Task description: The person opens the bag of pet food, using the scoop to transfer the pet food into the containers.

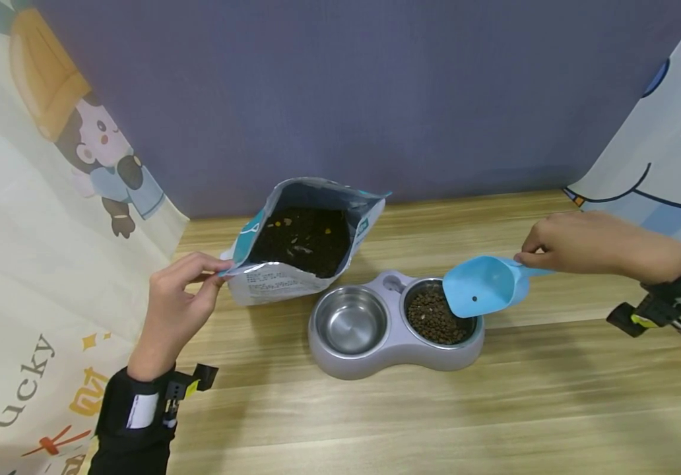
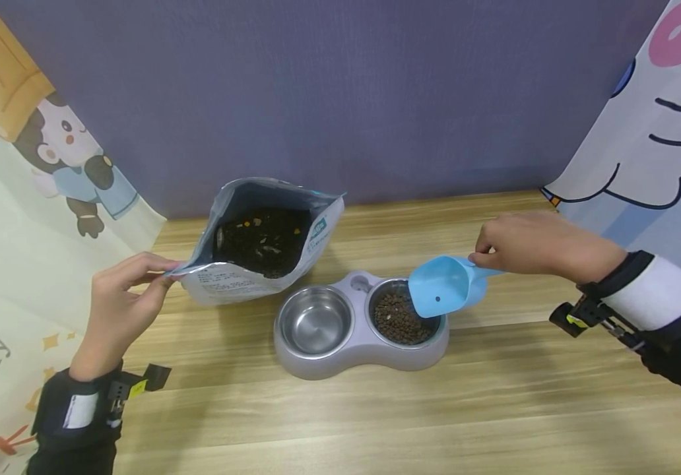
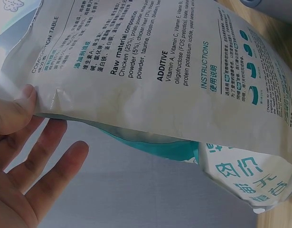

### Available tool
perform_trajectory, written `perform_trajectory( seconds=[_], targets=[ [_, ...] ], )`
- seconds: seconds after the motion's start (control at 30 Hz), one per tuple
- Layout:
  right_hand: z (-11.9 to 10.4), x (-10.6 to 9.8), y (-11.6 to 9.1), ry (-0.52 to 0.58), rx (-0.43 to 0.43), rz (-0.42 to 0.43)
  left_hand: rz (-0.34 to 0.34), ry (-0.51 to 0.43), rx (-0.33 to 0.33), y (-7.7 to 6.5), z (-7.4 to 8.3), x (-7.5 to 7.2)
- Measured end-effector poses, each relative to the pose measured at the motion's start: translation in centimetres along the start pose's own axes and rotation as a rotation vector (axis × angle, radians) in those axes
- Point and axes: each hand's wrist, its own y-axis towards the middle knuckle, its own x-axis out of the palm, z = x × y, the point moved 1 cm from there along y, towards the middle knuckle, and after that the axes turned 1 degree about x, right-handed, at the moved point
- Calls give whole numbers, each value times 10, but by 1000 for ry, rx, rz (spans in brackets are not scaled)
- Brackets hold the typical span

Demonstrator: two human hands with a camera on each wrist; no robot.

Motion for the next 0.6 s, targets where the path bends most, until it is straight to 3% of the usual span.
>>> perform_trajectory(
  seconds=[0.33,0.6],
  targets=[
    [2,0,0,-52,-25,27,-1,3,-3,0,1,0],
    [11,-7,0,-43,13,7,-2,3,-5,0,1,-1]
  ],
)
